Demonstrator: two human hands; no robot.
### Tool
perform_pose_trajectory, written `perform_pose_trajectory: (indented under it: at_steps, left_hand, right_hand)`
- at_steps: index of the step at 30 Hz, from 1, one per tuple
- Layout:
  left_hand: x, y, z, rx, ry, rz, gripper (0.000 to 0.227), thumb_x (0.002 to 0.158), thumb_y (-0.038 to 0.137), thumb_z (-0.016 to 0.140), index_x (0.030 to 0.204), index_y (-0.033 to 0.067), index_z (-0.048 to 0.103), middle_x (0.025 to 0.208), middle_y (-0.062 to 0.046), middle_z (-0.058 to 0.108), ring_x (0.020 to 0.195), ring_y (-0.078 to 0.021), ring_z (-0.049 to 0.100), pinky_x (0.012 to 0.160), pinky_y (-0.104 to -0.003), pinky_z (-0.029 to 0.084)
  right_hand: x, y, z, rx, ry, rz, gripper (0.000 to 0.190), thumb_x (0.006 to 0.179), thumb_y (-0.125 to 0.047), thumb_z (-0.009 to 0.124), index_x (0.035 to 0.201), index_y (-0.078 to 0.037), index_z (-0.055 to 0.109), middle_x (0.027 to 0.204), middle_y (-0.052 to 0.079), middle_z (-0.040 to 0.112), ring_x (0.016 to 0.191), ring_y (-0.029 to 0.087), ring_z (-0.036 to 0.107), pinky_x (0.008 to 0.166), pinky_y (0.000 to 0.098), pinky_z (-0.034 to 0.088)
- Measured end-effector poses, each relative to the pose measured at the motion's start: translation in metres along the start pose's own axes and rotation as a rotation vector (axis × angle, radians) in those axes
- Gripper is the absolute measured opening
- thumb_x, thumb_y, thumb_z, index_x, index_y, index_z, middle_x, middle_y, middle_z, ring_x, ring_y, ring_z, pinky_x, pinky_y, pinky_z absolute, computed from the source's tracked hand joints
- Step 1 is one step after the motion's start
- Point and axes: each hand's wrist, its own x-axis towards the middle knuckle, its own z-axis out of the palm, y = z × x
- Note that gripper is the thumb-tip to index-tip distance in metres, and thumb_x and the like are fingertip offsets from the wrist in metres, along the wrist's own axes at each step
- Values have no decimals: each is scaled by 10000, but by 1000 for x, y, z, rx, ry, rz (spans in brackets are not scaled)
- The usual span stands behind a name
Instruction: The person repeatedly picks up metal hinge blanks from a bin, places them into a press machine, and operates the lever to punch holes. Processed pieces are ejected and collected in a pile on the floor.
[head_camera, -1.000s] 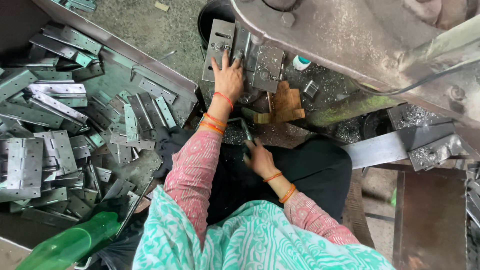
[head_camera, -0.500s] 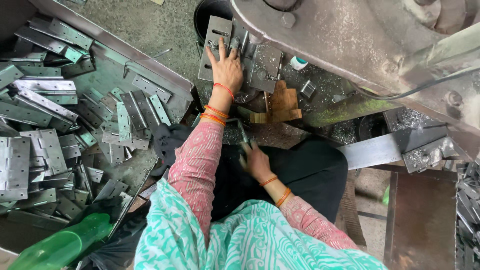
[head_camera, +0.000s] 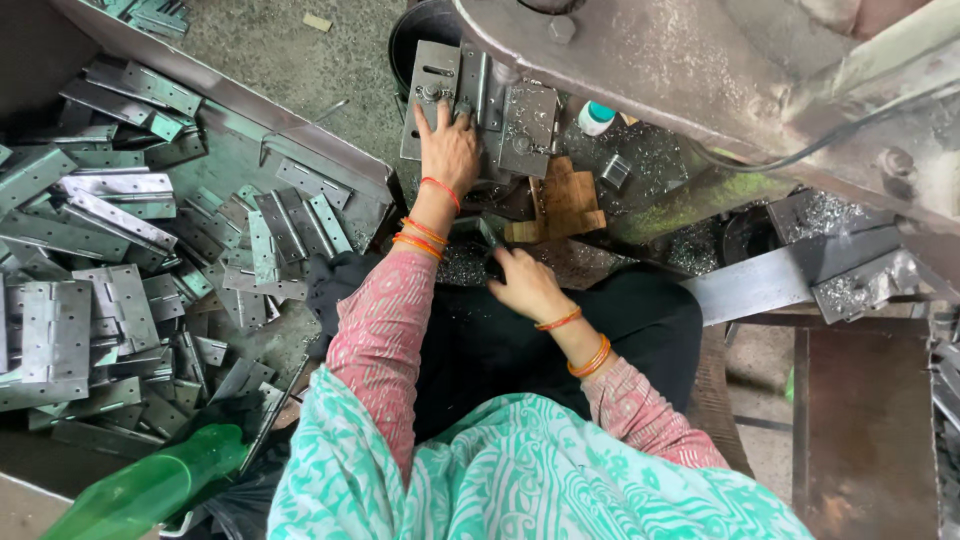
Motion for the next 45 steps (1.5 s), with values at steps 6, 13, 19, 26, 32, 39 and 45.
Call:
perform_pose_trajectory:
  at_steps: [6, 13, 19, 26, 32, 39, 45]
  left_hand:
    - [-53, 4, -21, -26, -178, 14, 298, 1061, 224, 501, 1068, 116, 778, 1228, -41, 661, 1410, -336, 422, 1252, -693, 164]
    - [-55, 6, -9, 141, 103, 41, 299, 955, 243, 513, 1034, 113, 770, 1285, -76, 620, 1366, -358, 414, 1139, -683, 192]
    - [-57, 9, -29, 137, 15, 94, 293, 1037, 231, 511, 1012, 96, 769, 1242, -71, 654, 1345, -334, 447, 1207, -676, 167]
    - [-74, -13, -96, -295, 451, 182, 371, 816, 90, 644, 1161, 17, 760, 1215, -84, 689, 1174, -292, 563, 1189, -551, 287]
    - [-64, -20, -78, -961, 385, -84, 240, 795, 38, 701, 1029, 1, 736, 1060, -105, 737, 1039, -305, 647, 961, -405, 502]
    - [-31, -23, -44, -1026, 366, -235, 336, 826, 126, 732, 1151, 43, 753, 1142, -105, 724, 1012, -357, 633, 882, -422, 515]
    - [-27, -34, -45, -398, 321, -211, 511, 751, 133, 735, 1260, 93, 701, 1282, -58, 680, 1133, -333, 572, 907, -481, 484]
  right_hand:
    - [4, -17, -23, 17, -4, -4, 515, 779, -258, 713, 1269, -111, 652, 1157, 227, 665, 1061, 454, 659, 908, 529, 545]
    - [1, -15, -17, 9, 11, -1, 522, 807, -298, 700, 1279, -87, 633, 1172, 218, 672, 1094, 435, 655, 920, 522, 541]
    - [-2, -16, -21, 51, 7, 13, 539, 817, -308, 697, 1314, -109, 632, 1212, 223, 673, 1134, 412, 647, 959, 505, 529]
    - [7, -2, -28, 206, 1, 20, 722, 884, -415, 726, 1505, -126, 499, 1213, 233, 692, 1104, 417, 671, 951, 487, 539]
    - [59, 31, -23, 837, 437, -5, 641, 880, -124, 785, 1456, -63, 511, 1142, 65, 705, 939, 139, 684, 816, 282, 574]
    - [84, 35, -59, 959, 768, -82, 267, 945, -80, 791, 1177, -50, 662, 1048, 27, 737, 880, 122, 701, 727, 265, 570]
    - [83, -12, -68, -131, 630, -335, 325, 815, -26, 791, 1110, -129, 701, 1089, 50, 673, 1017, 260, 660, 807, 389, 557]
